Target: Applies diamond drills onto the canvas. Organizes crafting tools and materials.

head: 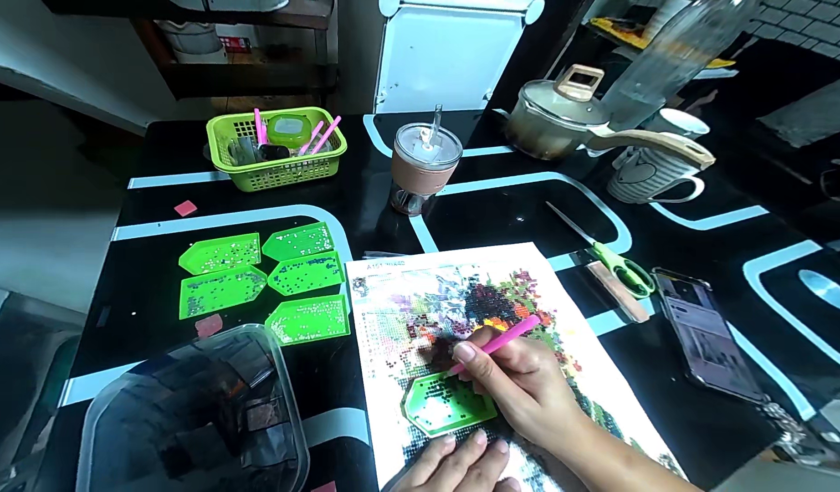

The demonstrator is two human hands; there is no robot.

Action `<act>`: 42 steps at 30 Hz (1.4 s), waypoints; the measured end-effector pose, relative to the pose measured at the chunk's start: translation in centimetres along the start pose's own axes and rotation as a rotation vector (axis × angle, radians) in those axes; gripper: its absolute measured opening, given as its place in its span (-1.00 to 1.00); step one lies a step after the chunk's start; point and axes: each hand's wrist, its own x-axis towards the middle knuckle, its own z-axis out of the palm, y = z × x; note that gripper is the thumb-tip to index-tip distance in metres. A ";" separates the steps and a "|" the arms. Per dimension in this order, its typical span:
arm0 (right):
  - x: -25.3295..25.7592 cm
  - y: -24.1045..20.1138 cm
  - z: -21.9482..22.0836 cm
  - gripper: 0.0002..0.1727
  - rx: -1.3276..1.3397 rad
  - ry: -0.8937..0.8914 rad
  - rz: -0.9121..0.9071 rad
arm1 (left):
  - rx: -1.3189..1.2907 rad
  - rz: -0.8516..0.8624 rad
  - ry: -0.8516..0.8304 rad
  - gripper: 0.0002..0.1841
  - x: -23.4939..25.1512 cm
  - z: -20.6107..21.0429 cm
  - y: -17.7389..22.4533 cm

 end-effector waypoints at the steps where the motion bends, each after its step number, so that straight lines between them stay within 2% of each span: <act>1: 0.0 0.0 0.0 -0.68 -0.001 0.000 -0.001 | -0.008 0.000 -0.001 -0.49 0.0 0.0 0.0; 19: 0.1 0.1 0.1 -0.68 0.011 -0.011 0.001 | -0.017 -0.006 -0.008 -0.49 0.1 -0.1 0.1; 21: 0.2 0.0 0.0 -0.69 0.044 0.012 0.043 | -0.029 -0.008 -0.010 -0.49 0.1 -0.1 0.1; 27: 1.5 0.1 -0.9 -0.73 0.111 0.179 0.324 | -0.014 -0.001 -0.035 -0.48 0.1 -0.1 0.0; 34: 1.2 0.8 -0.4 -0.74 0.028 0.122 0.198 | -0.031 -0.007 -0.035 -0.47 0.0 -0.2 0.1; 42: 1.2 0.8 -0.2 -0.74 -0.011 0.123 0.183 | -0.008 -0.001 -0.025 -0.47 0.1 -0.2 0.1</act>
